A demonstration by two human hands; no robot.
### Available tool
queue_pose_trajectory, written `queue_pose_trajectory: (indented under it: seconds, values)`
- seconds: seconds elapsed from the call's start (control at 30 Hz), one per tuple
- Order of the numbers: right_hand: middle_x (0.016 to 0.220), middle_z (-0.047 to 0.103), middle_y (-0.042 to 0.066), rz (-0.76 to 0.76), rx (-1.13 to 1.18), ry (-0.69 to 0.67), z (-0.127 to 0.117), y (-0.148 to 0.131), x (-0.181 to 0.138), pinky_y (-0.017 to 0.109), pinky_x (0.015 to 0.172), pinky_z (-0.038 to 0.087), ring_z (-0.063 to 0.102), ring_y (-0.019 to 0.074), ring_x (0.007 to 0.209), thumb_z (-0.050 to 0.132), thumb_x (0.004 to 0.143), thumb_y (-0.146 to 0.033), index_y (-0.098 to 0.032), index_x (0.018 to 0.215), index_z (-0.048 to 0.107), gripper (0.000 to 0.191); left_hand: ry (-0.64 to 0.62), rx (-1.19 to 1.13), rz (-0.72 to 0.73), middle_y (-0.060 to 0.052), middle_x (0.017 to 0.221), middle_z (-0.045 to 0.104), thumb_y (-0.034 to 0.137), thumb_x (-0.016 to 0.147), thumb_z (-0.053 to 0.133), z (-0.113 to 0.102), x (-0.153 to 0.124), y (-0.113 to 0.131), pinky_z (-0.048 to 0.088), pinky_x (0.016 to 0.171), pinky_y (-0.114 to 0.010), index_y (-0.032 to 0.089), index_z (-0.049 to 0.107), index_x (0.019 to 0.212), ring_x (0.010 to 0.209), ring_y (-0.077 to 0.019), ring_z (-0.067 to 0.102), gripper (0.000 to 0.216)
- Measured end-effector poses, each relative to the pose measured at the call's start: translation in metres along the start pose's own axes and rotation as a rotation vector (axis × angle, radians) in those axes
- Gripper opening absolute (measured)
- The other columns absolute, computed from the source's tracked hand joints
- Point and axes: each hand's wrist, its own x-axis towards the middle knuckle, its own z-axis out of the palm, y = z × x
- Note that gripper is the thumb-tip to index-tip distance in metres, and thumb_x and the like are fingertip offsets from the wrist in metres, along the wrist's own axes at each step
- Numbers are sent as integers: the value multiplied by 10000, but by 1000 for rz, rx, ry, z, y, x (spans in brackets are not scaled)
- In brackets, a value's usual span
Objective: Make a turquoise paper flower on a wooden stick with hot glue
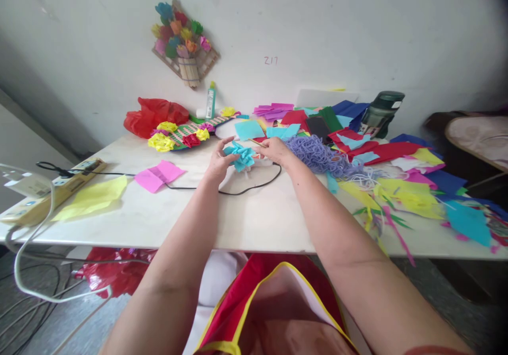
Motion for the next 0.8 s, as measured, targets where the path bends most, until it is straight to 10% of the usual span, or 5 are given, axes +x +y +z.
queue_pose_trajectory:
  seconds: [0.8]
  values:
    - [564, 493, -43, -90, 332, -23, 1, -1, 0, 263, 619, 314, 431, 109, 618, 617, 721, -345, -144, 686, 670, 211, -224, 103, -41, 31, 770, 620, 194, 513, 776, 2, -4, 4, 463, 601, -241, 172, 518, 1311, 627, -120, 580, 840]
